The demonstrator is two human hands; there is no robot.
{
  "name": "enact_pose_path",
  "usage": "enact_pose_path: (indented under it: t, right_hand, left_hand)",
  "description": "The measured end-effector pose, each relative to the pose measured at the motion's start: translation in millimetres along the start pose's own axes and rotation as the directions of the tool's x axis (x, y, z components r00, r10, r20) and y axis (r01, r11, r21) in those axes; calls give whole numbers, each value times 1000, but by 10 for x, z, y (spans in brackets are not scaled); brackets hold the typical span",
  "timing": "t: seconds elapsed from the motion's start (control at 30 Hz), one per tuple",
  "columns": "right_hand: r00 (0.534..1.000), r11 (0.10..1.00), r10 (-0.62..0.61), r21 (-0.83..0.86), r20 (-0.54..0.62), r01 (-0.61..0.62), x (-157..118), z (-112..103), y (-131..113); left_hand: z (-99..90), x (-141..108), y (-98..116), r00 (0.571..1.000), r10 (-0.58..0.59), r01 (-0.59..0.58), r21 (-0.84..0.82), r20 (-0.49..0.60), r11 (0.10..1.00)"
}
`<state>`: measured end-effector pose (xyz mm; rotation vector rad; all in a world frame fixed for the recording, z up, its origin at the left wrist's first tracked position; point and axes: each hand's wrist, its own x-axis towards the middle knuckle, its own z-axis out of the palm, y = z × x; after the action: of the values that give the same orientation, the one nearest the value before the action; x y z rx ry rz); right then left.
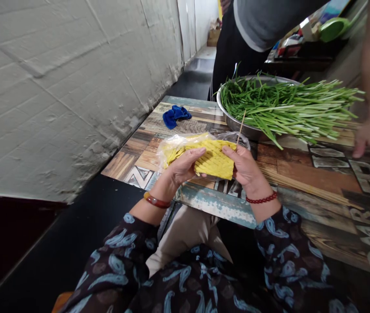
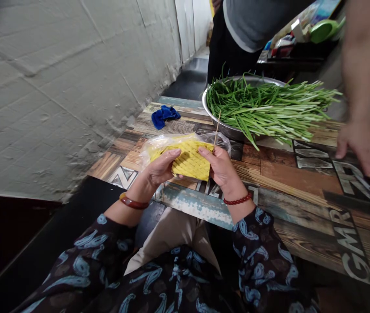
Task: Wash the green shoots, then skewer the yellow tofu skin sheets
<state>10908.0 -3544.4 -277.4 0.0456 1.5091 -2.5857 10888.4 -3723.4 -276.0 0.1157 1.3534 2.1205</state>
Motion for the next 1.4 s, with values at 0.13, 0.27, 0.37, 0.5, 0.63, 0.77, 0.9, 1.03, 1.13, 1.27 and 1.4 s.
enact_pose_path:
  t: [0.13,0.27,0.37,0.5,0.63,0.77,0.9,1.03,1.13,1.27,1.4]
  right_hand:
    - [1000,1000,-11,-25,-5,10,-11,24,7]
    - [1000,998,-8,-61,-12,7,2,15,17]
    - [996,992,-80,-98,-47,75,31,-24,1]
    - [989,985,-130,-123,-72,120,44,-72,-27]
    - [997,988,-74,-139,-21,70,33,-88,-18]
    - [999,993,-34,-110,28,37,21,-70,-4]
    - [999,994,-29,-105,31,32,-8,-30,-2]
    - [998,992,-22,-123,59,29,-73,18,-5]
    - [995,990,36,-141,92,-22,-122,60,-5]
    - [991,975,108,-201,78,-91,-132,98,26]
    - [985,962,151,-240,77,-129,-104,91,74]
  left_hand:
    - [44,10,-29,998,-46,45,-25,-33,999]
    - [104,4,-40,998,-35,34,-12,-52,999]
    - [41,7,27,994,60,-62,-23,-93,998]
    - [-166,-9,229,974,131,-163,-171,-184,972]
    - [-333,-41,424,943,155,-227,-228,-293,947]
    - [-432,9,549,934,183,-267,-257,-308,929]
    - [-537,92,639,938,217,-287,-254,-271,924]
    - [-642,172,684,934,252,-314,-247,-254,917]
    - [-723,272,701,932,269,-330,-264,-242,906]
    - [-852,435,727,937,270,-327,-287,-220,901]
    - [-968,544,735,945,262,-311,-293,-195,904]
